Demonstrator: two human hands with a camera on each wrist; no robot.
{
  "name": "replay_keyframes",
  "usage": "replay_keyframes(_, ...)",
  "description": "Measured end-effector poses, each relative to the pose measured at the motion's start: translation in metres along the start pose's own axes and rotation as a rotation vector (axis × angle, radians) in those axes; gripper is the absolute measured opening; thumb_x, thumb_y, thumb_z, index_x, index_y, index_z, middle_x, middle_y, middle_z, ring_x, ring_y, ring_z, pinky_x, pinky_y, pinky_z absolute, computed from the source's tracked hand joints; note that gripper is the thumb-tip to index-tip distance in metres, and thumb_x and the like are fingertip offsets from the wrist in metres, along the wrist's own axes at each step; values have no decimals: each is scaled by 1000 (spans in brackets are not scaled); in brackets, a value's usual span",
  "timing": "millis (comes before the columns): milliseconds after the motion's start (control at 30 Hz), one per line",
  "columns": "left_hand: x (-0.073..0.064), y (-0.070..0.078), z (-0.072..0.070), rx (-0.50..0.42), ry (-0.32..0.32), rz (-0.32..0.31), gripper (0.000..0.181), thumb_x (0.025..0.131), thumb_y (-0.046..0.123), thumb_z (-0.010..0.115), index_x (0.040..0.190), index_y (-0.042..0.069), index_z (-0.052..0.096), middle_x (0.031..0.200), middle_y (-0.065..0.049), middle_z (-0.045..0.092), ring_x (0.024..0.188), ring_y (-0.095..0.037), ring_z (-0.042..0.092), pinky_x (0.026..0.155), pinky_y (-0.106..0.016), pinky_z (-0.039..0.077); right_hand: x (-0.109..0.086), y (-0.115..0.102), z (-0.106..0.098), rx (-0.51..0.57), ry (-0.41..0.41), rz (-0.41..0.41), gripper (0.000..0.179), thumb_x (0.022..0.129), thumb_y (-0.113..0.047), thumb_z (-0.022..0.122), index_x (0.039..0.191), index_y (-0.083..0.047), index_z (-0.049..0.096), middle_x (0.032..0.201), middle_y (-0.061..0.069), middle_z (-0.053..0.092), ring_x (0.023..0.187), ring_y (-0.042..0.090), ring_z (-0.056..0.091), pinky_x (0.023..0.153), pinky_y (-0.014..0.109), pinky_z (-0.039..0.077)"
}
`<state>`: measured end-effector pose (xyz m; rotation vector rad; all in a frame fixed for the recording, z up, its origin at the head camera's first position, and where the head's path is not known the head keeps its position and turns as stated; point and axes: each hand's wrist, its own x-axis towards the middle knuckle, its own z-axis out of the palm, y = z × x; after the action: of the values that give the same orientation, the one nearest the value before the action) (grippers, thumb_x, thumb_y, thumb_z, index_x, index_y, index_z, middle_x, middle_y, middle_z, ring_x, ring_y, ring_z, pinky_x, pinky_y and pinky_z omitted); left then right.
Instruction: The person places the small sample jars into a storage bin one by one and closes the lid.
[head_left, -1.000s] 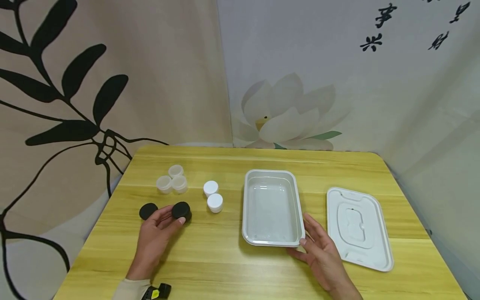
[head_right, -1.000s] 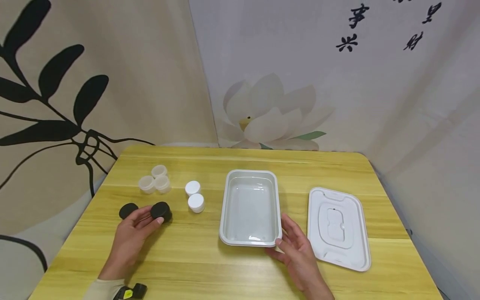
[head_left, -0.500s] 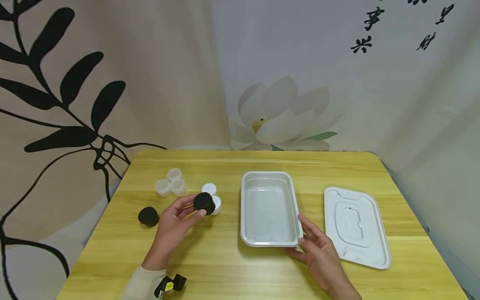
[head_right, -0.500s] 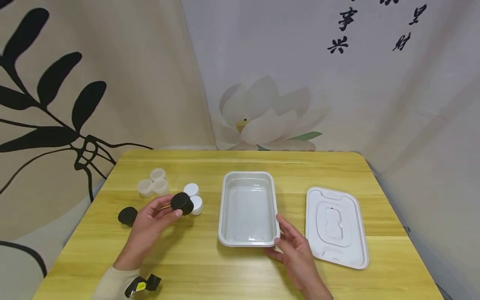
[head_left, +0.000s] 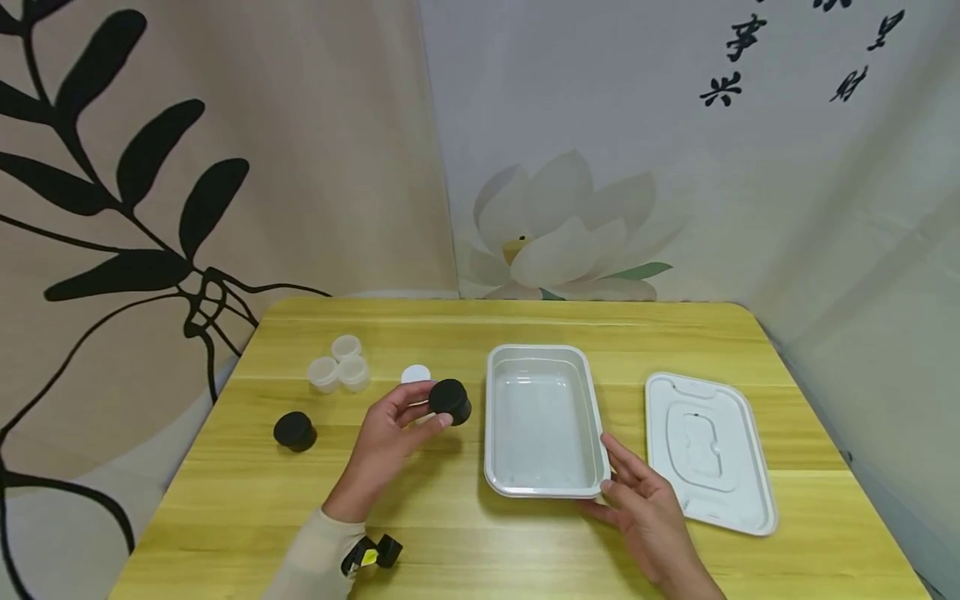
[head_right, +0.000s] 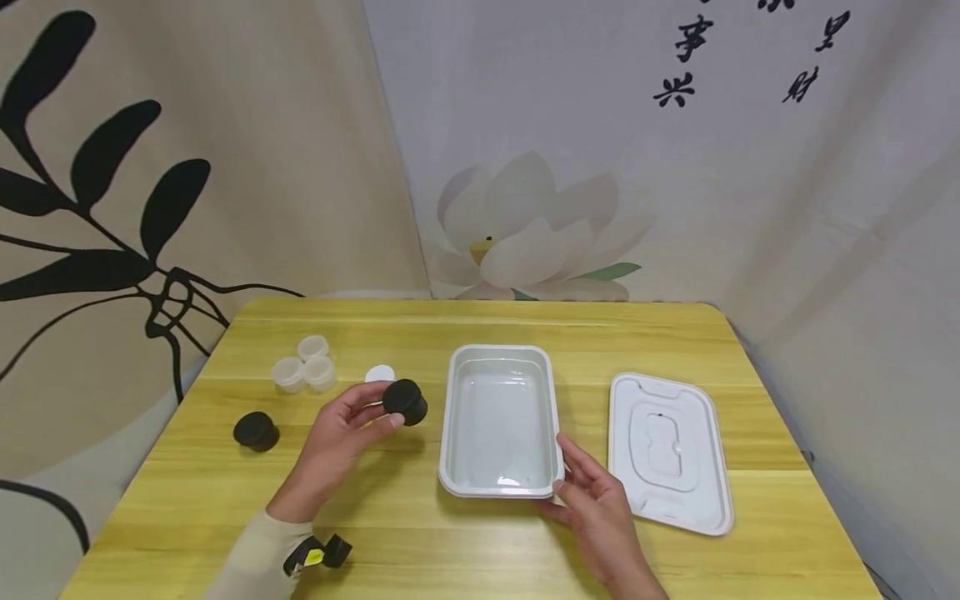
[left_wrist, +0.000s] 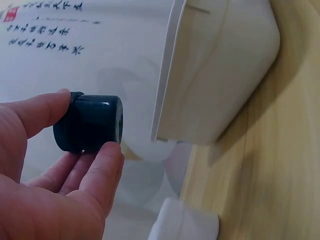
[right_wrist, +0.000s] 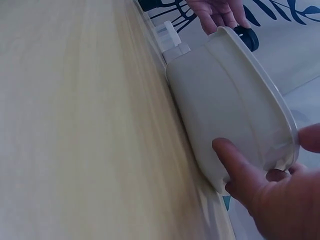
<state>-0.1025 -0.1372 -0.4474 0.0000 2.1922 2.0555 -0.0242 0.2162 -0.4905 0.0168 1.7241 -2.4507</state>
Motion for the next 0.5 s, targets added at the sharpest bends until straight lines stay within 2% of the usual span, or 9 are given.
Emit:
replay_keyframes(200,16,4,17,5,-49,26,49,90,19,87,134,17,67,136,-7,67,127,-24,68,93,-26,59,-2,1,-1,3,31,-5,65,100,8,56,161,6,31,152,-11,61,130,17,66,87,48,64)
replay_keyframes(500,44,11,39,43,-102,56,47,89,18,87,132,18,69,133,-5,69,126,-25,69,93,-29,60,-1,3,0,-27,80,18,71,97,7,65,161,5,33,151,-11,60,127,18,68,87,48,64)
